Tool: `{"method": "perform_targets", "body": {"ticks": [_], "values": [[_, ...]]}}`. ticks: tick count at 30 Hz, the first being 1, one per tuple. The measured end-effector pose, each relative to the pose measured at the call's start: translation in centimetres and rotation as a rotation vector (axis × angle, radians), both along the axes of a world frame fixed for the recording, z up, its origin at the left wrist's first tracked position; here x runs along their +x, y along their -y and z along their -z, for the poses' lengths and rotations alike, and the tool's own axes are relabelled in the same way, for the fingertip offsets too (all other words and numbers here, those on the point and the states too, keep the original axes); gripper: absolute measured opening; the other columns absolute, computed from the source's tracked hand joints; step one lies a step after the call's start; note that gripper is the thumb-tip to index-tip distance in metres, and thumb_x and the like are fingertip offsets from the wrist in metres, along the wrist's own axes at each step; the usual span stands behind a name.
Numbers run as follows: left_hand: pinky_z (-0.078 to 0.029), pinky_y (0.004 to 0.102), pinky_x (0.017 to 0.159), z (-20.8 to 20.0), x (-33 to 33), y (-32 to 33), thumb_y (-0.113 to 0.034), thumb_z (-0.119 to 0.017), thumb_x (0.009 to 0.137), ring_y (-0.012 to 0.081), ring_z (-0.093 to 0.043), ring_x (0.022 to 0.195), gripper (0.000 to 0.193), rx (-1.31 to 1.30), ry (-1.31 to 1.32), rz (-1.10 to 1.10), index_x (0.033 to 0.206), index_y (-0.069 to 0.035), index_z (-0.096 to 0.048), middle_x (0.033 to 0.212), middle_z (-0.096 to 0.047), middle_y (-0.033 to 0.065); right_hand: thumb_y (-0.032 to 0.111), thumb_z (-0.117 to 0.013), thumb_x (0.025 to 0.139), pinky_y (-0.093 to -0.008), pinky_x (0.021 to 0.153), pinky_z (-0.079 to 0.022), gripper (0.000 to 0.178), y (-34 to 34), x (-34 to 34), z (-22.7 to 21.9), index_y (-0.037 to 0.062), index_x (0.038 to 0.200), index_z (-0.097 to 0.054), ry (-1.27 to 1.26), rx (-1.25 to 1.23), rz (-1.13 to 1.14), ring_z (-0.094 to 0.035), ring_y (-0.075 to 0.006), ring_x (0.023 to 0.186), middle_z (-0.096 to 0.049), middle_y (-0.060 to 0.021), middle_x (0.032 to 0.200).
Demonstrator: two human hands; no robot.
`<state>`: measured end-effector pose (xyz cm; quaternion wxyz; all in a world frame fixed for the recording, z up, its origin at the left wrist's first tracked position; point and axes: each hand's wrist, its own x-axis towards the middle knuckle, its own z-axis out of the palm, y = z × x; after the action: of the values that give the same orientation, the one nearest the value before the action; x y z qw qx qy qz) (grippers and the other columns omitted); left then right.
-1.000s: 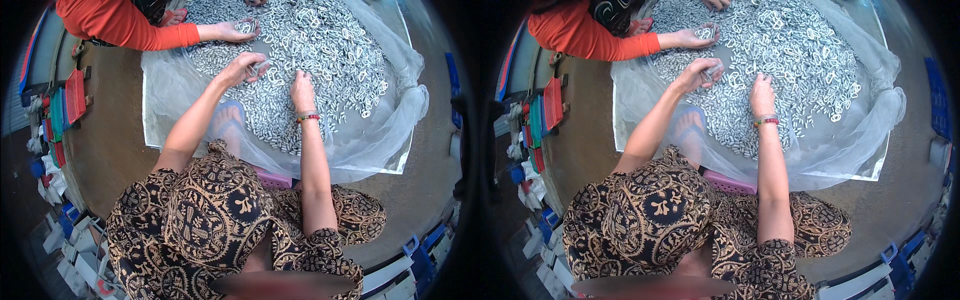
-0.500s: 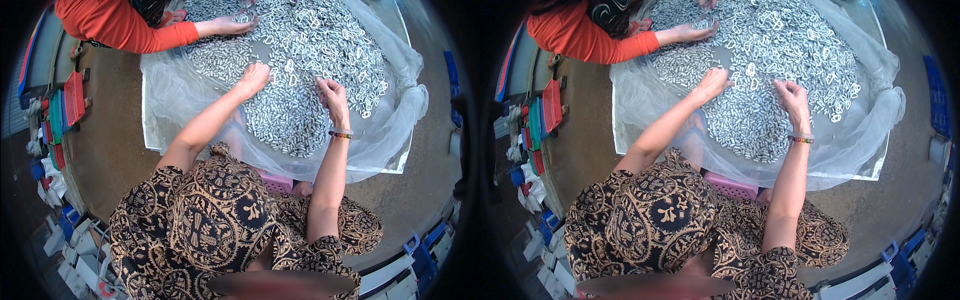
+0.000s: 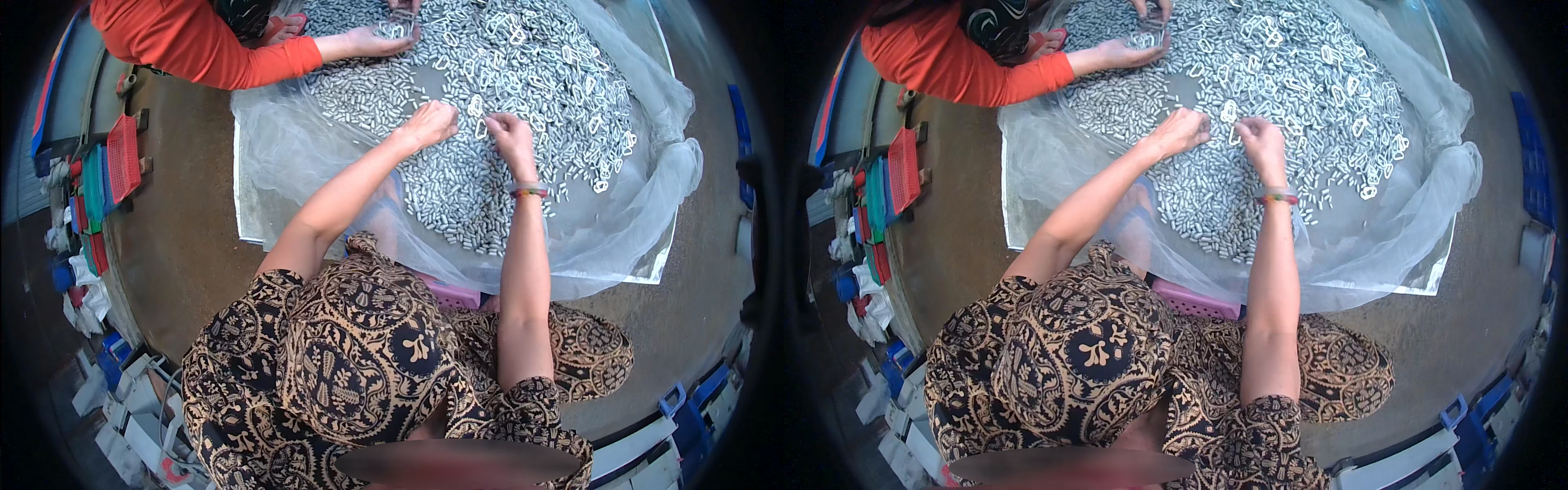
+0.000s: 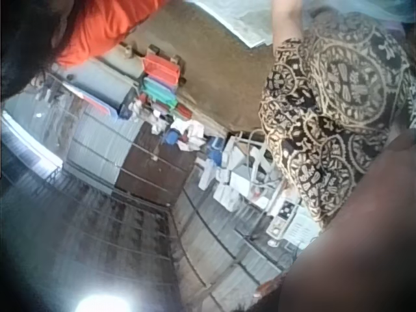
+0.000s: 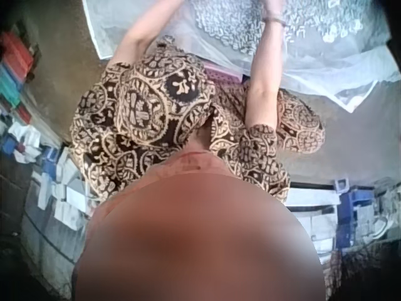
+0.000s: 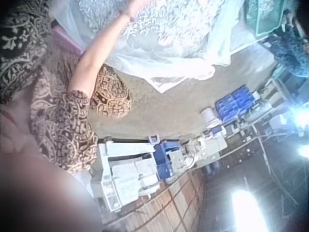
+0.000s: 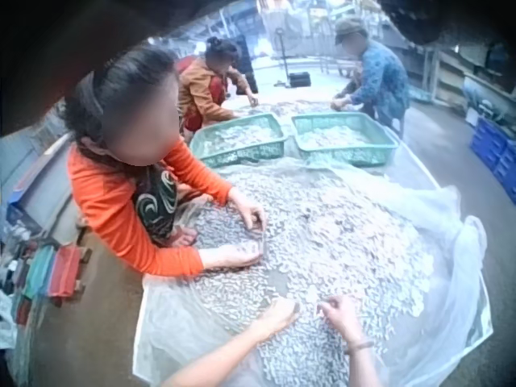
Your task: The person sits on a low stool and sorts small silver metal parts from a large pile on a white sheet. They pick up individual pieces by hand, inspect them, and place them into a separate area on the sheet. Another person works alongside them on the same pile.
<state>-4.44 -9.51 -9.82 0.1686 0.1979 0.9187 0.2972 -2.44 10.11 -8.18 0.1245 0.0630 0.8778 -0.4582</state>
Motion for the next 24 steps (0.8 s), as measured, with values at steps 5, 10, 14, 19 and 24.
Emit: {"method": "perform_targets", "body": {"ticks": [5,10,14,19,24], "values": [[-0.049,0.0373,0.071,-2.5,-1.0,1.8,-0.027,-0.067,0.075,0.0294,-0.065,0.077,0.027,0.168,0.288,-0.345,0.084,-0.002,-0.067,0.076,-0.065,0.0174,0.019,-0.067,0.076,-0.0472,0.073,-0.050,0.022,2.5,1.6,2.1,0.0008,0.087,-0.059,-0.191,0.503,-0.123,-0.061,-0.0394,0.083,-0.061,-0.0203,0.095],[-0.048,0.0420,0.076,-2.0,0.6,1.3,-0.033,-0.073,0.072,0.0339,-0.063,0.080,0.038,-0.118,0.046,0.038,0.090,-0.001,-0.065,0.078,-0.064,0.0218,0.020,-0.071,0.073,-0.0387,0.059,-0.047,0.023,1.6,0.9,0.9,0.0009,0.081,-0.060,-0.053,0.136,-0.098,-0.062,-0.0287,0.063,-0.059,-0.0123,0.063],[-0.048,0.0395,0.066,-1.2,0.9,-0.1,-0.029,-0.074,0.072,0.0319,-0.063,0.071,0.035,0.080,0.031,0.098,0.089,0.000,-0.064,0.072,-0.063,0.0170,0.021,-0.063,0.086,-0.0191,0.037,-0.023,0.017,-0.7,0.9,-1.1,0.0039,0.087,-0.066,0.232,-0.795,0.299,-0.035,-0.0031,0.042,-0.043,0.0071,0.056],[-0.035,0.0237,0.039,-3.3,0.5,0.7,-0.022,-0.070,0.077,0.0058,-0.048,0.047,0.020,0.524,0.557,-0.174,0.084,-0.004,-0.064,0.057,-0.052,-0.0011,0.020,-0.060,0.089,-0.0178,0.038,-0.020,0.034,-2.9,0.7,-4.0,0.0024,0.118,-0.059,0.055,-0.709,0.309,-0.034,-0.0020,0.044,-0.044,0.0068,0.061],[-0.033,0.0202,0.041,-5.5,0.2,2.7,-0.027,-0.066,0.084,0.0063,-0.043,0.047,0.024,0.470,0.500,-0.126,0.090,-0.004,-0.062,0.061,-0.051,-0.0015,0.019,-0.060,0.088,-0.0180,0.038,-0.026,0.020,-3.1,0.1,-6.1,0.0005,0.093,-0.064,-0.018,-0.870,0.385,-0.044,-0.0054,0.050,-0.053,0.0003,0.065]]}}
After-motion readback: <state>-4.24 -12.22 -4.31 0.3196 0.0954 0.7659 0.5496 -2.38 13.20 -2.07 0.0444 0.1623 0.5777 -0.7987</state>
